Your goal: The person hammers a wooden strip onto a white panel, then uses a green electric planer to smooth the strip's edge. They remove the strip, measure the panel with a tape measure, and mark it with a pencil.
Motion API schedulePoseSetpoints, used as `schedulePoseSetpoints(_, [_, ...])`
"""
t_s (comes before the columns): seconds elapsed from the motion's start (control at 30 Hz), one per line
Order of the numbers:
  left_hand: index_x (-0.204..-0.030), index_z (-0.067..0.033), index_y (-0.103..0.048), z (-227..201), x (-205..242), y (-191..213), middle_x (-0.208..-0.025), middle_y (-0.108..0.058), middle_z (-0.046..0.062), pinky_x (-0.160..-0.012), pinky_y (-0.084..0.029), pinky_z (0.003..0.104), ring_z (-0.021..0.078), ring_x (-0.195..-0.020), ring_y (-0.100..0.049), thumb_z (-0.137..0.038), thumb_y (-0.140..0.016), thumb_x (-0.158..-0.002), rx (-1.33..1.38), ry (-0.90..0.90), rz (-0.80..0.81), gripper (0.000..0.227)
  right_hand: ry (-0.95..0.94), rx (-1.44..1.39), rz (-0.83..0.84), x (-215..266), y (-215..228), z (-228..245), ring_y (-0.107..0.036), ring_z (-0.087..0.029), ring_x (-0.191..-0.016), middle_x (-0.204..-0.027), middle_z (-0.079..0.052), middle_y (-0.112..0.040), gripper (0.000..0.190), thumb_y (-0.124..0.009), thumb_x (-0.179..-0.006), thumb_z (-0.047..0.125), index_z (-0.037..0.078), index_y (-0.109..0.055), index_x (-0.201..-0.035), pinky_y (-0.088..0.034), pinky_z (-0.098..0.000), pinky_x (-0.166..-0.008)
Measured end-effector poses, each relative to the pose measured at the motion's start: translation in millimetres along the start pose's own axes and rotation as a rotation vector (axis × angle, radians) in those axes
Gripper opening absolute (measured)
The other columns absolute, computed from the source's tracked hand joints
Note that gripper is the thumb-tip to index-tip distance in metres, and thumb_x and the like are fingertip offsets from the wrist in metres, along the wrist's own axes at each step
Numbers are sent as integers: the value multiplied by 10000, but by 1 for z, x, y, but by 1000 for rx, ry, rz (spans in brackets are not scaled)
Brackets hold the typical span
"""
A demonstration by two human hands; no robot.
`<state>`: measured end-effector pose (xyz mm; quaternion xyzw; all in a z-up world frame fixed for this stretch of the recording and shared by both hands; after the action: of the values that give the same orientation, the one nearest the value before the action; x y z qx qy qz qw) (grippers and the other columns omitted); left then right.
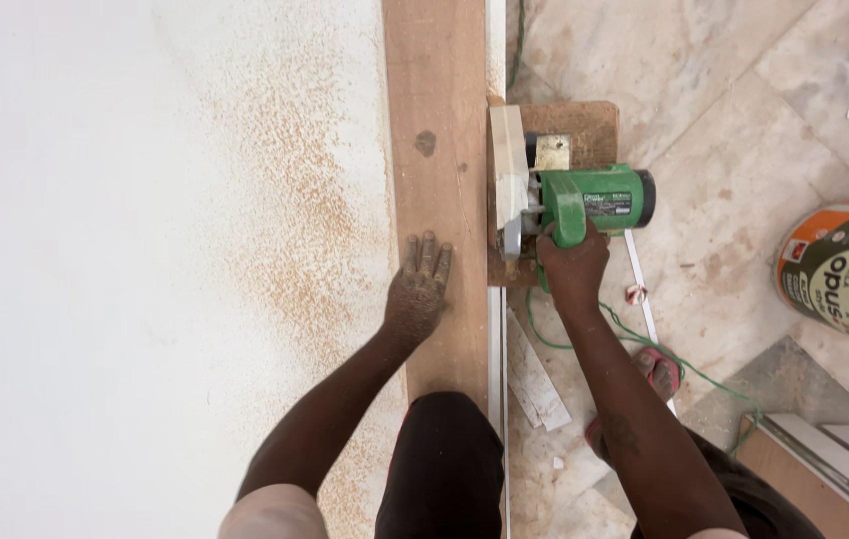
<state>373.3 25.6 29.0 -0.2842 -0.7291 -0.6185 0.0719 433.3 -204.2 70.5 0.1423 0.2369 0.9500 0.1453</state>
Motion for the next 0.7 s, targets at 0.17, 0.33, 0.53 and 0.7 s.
schedulePoseSetpoints(0.17, [-1559, -23, -312, 55, -72, 40, -1626, -315, 184, -1145, -359, 539, 409, -1466, -334, -414, -691, -936, 17, -10, -25, 828, -58, -13, 19, -6, -1, 7, -706, -215, -735, -814, -149, -727, 186, -732, -822, 105, -17, -692, -957, -548, -357, -708])
schedulePoseSetpoints(0.33, [-1558, 14, -346, 94, -184, 111, -1611, -336, 262, -1198, -342, 532, 455, -1484, -332, -315, -733, -914, 69, 43, -317, 821, -56, 38, 13, -12, -3, 15, -701, -219, -734, -812, -147, -721, 186, -730, -812, 88, -14, -695, -963, -545, -359, -714])
schedulePoseSetpoints(0.53, [-1579, -75, -370, 122, -298, 127, -1627, -320, 253, -1226, -338, 552, 472, -1509, -290, -367, -678, -1021, 207, 114, -545, 701, -172, -99, 75, -19, -8, 12, -661, -152, -723, -813, -85, -717, 162, -722, -826, 69, 9, -692, -975, -527, -316, -661])
schedulePoseSetpoints(0.7, [-1598, -173, -379, 139, -345, 112, -1670, -280, 178, -1221, -297, 603, 415, -1544, -238, -405, -668, -1053, 91, 59, -679, 659, -221, -86, 79, -27, -11, 15, -638, -119, -701, -784, -59, -706, 153, -719, -817, 56, 14, -685, -960, -519, -299, -644])
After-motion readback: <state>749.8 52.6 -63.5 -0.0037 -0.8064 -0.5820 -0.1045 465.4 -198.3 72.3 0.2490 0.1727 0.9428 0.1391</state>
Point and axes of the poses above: each hand's wrist, its own x-axis away from the middle knuckle, its own y-axis out of the back of the hand, z = x × y, the point moved 4 cm from there along -x, towards the middle knuckle
